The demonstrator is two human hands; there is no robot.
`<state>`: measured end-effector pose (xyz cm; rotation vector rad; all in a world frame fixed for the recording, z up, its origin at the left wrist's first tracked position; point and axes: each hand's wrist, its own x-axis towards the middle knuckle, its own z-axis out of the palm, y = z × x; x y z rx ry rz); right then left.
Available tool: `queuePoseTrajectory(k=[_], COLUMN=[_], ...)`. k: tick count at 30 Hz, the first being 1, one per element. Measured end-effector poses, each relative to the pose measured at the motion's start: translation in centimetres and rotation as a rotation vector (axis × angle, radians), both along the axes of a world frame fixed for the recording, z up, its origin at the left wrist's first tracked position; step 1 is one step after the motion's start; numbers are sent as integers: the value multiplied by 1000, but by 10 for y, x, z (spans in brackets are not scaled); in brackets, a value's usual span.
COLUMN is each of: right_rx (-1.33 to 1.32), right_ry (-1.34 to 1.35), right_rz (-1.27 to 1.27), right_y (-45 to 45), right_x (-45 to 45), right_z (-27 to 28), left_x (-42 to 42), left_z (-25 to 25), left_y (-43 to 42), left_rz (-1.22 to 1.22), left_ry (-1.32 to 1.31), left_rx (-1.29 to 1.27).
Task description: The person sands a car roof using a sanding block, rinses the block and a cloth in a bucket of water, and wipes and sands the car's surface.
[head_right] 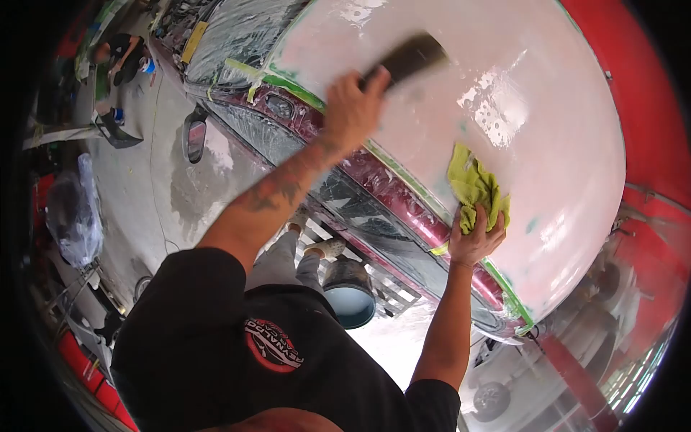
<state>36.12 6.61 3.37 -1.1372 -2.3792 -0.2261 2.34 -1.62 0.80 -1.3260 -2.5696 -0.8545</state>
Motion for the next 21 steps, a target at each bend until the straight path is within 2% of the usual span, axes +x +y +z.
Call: queuePoseTrajectory(k=[2,3,6,7,9,10,13,15,16,18,19,20,21], right_rx=[2,1,-3,-6,-3,5,1,-5,-11,-4,-6,-12,-20], right_ry=[0,-2,11,30,20,19,4,-2,2,16,34,32,43], right_rz=[17,23,32,39,35,32,21,16,14,31,39,41,44], right_y=[0,1,4,3,2,2,2,0,2,2,2,0,0], right_x=[2,2,3,5,3,2,2,5,2,3,2,2,0], right_z=[-1,-1,-4,-5,-2,-3,-3,-2,-2,-1,-2,-3,-3], left_x=[49,42,-18,-53,-123,-130,-58,26,27,27,-1,-34,-68], left_z=[8,5,-7,-4,-31,-36,-19,-12,-6,0,-5,-8,-24], left_y=[-12,-12,-24,-27,-35,-32,-10,-3,-6,-12,-14,-16,-17], left_rz=[-262,-256,-100,-3,208,336,257,6,9,-165,-85,-3,79], left_ry=[-34,-38,43,54,95,139,6,-30,-26,-35,78,40,160], left_rx=[-4,-1,40,0,29,31,23,-8,1,44,91,33,109])
